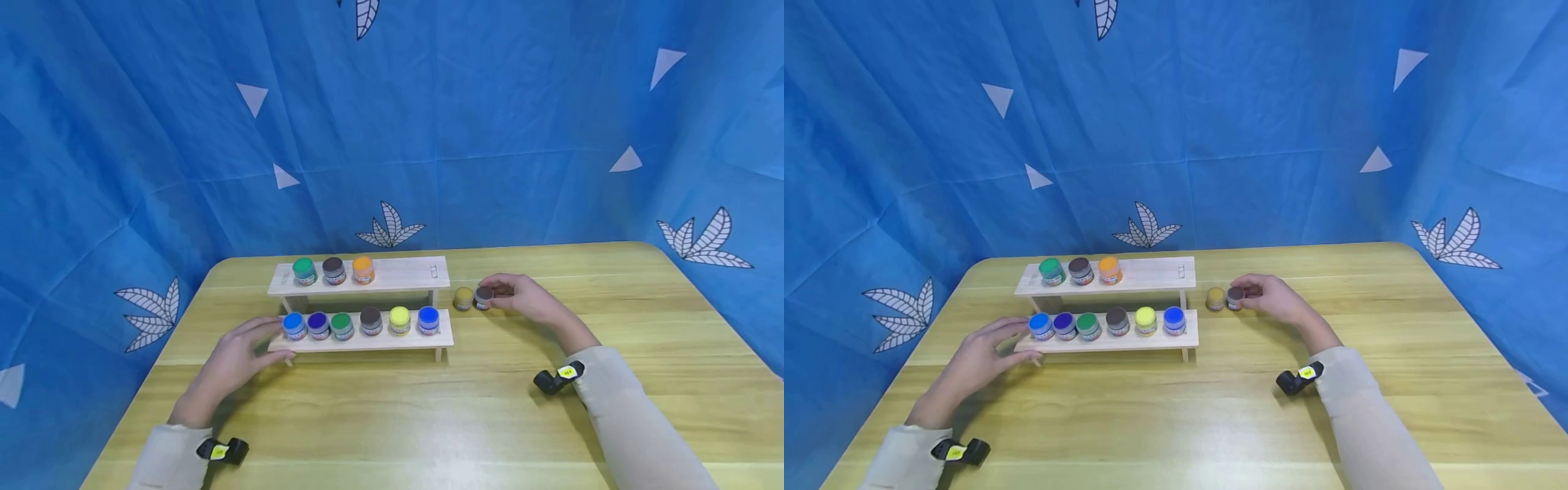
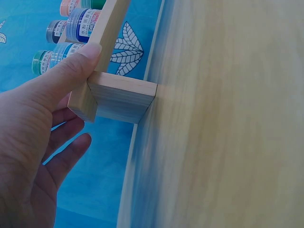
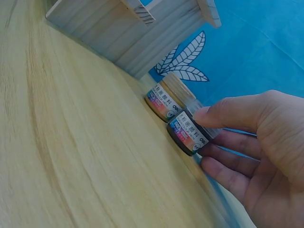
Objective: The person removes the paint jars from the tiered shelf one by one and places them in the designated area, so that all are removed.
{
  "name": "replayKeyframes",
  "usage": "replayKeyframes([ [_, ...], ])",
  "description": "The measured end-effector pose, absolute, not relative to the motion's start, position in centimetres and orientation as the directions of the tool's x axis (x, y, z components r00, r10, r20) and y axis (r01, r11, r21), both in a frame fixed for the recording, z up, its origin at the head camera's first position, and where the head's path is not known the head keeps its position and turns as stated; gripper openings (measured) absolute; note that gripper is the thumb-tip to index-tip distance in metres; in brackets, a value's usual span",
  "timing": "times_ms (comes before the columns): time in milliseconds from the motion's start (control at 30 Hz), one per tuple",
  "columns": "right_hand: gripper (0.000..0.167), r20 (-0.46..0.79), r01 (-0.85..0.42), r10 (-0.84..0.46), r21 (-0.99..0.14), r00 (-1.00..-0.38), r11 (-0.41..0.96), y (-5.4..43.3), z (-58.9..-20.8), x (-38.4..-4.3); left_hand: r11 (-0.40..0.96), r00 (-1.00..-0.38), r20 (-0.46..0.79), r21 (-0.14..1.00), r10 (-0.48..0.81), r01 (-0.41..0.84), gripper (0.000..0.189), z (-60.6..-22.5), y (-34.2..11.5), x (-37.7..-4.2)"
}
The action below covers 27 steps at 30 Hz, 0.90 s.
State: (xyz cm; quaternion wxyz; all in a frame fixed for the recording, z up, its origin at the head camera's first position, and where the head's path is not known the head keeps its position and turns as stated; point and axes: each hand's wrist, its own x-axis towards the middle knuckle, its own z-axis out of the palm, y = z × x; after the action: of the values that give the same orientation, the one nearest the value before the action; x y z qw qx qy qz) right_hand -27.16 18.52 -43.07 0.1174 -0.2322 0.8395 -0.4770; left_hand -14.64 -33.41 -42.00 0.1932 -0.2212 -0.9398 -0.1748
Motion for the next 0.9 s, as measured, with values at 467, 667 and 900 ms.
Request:
replayKeyframes([
  [467,0.047,0.044,-0.296,-0.502,-0.851,-0.864,0.433,18.3,-42.0,-27.1,0.847,-0.846,0.424,0.267,0.325,0.459,0.054,-42.1,-33.5,-14.4],
  [667,0.043,0.102,-0.327,-0.433,-0.810,-0.896,0.487,18.1,-40.7,-26.6,0.843,-0.831,0.444,0.253,0.335,0.475,0.055,-42.0,-33.5,-14.5],
  [900,0.042,0.196,-0.400,-0.399,-0.748,-0.896,0.529,17.3,-39.4,-25.9,0.837,-0.823,0.451,0.248,0.346,0.488,0.056,-42.2,-33.4,-14.7],
])
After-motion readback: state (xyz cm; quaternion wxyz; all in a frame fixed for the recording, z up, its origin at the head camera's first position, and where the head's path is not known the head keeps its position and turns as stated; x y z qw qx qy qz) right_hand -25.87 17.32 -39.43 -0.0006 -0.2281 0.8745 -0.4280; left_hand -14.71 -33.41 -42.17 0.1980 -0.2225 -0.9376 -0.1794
